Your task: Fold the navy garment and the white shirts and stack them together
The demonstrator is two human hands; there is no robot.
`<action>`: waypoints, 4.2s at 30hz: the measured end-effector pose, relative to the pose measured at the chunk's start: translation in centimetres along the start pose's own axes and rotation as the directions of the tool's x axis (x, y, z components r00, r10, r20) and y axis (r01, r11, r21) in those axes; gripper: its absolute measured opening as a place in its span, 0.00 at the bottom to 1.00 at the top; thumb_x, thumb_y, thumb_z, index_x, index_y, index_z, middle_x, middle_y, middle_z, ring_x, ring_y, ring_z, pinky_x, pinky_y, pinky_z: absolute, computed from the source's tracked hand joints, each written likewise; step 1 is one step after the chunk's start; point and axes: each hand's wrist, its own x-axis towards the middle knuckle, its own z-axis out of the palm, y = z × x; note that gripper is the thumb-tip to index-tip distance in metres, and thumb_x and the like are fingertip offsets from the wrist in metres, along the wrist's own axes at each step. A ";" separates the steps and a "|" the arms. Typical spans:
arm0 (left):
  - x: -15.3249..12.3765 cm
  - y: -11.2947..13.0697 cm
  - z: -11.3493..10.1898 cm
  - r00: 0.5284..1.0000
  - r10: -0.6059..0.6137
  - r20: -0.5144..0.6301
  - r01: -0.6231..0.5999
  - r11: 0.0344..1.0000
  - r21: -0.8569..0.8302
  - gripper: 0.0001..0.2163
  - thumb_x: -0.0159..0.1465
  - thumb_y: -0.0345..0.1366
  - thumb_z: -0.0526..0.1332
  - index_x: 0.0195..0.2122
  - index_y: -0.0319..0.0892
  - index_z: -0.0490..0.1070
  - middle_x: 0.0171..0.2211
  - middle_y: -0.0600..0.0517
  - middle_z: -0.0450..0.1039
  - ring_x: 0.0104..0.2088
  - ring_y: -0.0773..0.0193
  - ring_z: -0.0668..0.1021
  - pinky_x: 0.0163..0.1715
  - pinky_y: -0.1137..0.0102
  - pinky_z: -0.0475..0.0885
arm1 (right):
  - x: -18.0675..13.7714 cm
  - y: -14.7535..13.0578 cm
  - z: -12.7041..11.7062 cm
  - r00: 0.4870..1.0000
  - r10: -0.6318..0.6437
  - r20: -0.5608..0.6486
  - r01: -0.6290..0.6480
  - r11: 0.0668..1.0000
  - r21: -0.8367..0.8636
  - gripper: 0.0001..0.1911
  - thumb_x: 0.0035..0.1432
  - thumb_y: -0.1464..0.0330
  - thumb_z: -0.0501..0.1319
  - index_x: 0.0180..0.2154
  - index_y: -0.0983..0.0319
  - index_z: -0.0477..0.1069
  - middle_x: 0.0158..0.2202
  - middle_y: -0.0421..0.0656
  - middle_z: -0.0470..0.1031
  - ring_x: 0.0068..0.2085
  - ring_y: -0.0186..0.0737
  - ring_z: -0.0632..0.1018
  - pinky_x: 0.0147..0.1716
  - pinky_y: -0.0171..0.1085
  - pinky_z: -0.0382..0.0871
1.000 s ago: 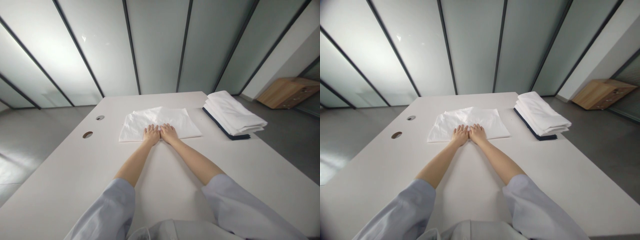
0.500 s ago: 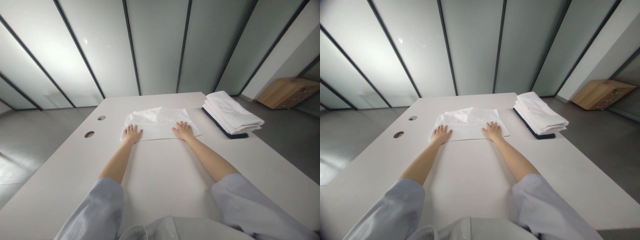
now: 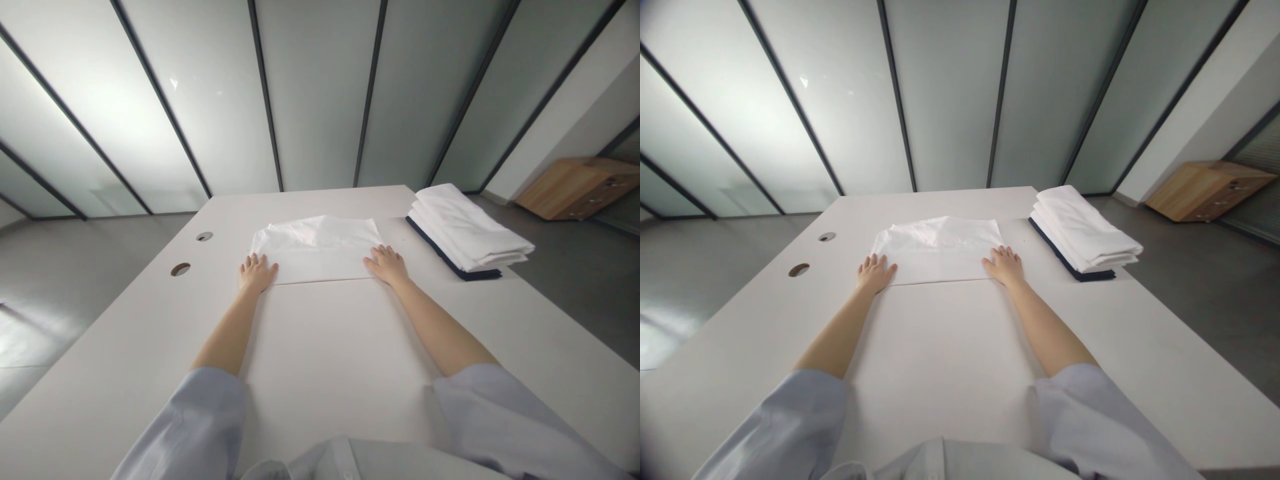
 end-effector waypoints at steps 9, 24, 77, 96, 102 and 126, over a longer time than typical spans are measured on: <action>-0.5 0.0 0.0 0.980 0.192 -0.054 -0.192 0.981 -0.006 0.26 0.69 0.47 0.44 0.65 0.43 0.58 0.69 0.46 0.52 0.69 0.54 0.51 0.66 0.58 0.47 | -0.3 0.5 -0.1 0.988 -0.086 -0.131 0.092 0.995 0.047 0.22 0.62 0.62 0.52 0.55 0.60 0.70 0.57 0.49 0.71 0.60 0.50 0.66 0.59 0.49 0.54; -1.2 2.1 -0.1 0.918 0.384 0.095 -0.379 0.923 -0.067 0.35 0.64 0.63 0.46 0.69 0.53 0.48 0.71 0.48 0.42 0.69 0.52 0.49 0.65 0.57 0.47 | -0.6 -0.3 -0.3 0.960 -0.189 -0.208 0.214 0.971 0.106 0.21 0.61 0.65 0.53 0.53 0.63 0.72 0.55 0.49 0.72 0.57 0.48 0.68 0.58 0.44 0.56; 1.2 4.4 0.3 0.993 0.108 -0.036 -0.114 0.953 -0.279 0.22 0.65 0.49 0.52 0.53 0.41 0.70 0.58 0.41 0.68 0.62 0.49 0.65 0.61 0.55 0.56 | -0.6 -1.2 0.4 0.994 0.033 -0.104 -0.014 0.983 0.185 0.20 0.62 0.56 0.54 0.47 0.62 0.72 0.55 0.54 0.69 0.56 0.54 0.69 0.54 0.47 0.62; 2.5 4.9 1.8 0.985 0.147 -0.093 -0.145 0.404 -0.903 0.39 0.60 0.34 0.58 0.70 0.44 0.41 0.59 0.44 0.68 0.53 0.59 0.74 0.52 0.62 0.69 | -0.3 -1.7 0.1 0.998 0.032 0.052 -0.061 0.605 0.794 0.31 0.58 0.62 0.56 0.62 0.62 0.58 0.48 0.49 0.77 0.45 0.47 0.78 0.47 0.45 0.71; 2.1 3.6 0.5 0.945 0.299 0.131 0.072 0.200 -0.977 0.29 0.56 0.37 0.58 0.61 0.41 0.66 0.42 0.48 0.78 0.36 0.62 0.79 0.37 0.68 0.74 | -1.0 -2.0 -1.2 0.975 -0.077 0.210 -0.178 0.305 0.936 0.36 0.52 0.70 0.57 0.63 0.60 0.57 0.53 0.47 0.75 0.46 0.44 0.78 0.47 0.43 0.73; 1.3 1.9 -1.2 0.877 0.427 0.219 0.167 0.158 -0.973 0.36 0.48 0.39 0.73 0.59 0.41 0.64 0.44 0.46 0.78 0.38 0.58 0.80 0.40 0.63 0.76 | -2.1 -1.3 -3.1 0.910 -0.251 0.329 -0.264 0.260 0.929 0.34 0.49 0.72 0.60 0.60 0.62 0.65 0.45 0.46 0.79 0.39 0.43 0.80 0.43 0.42 0.74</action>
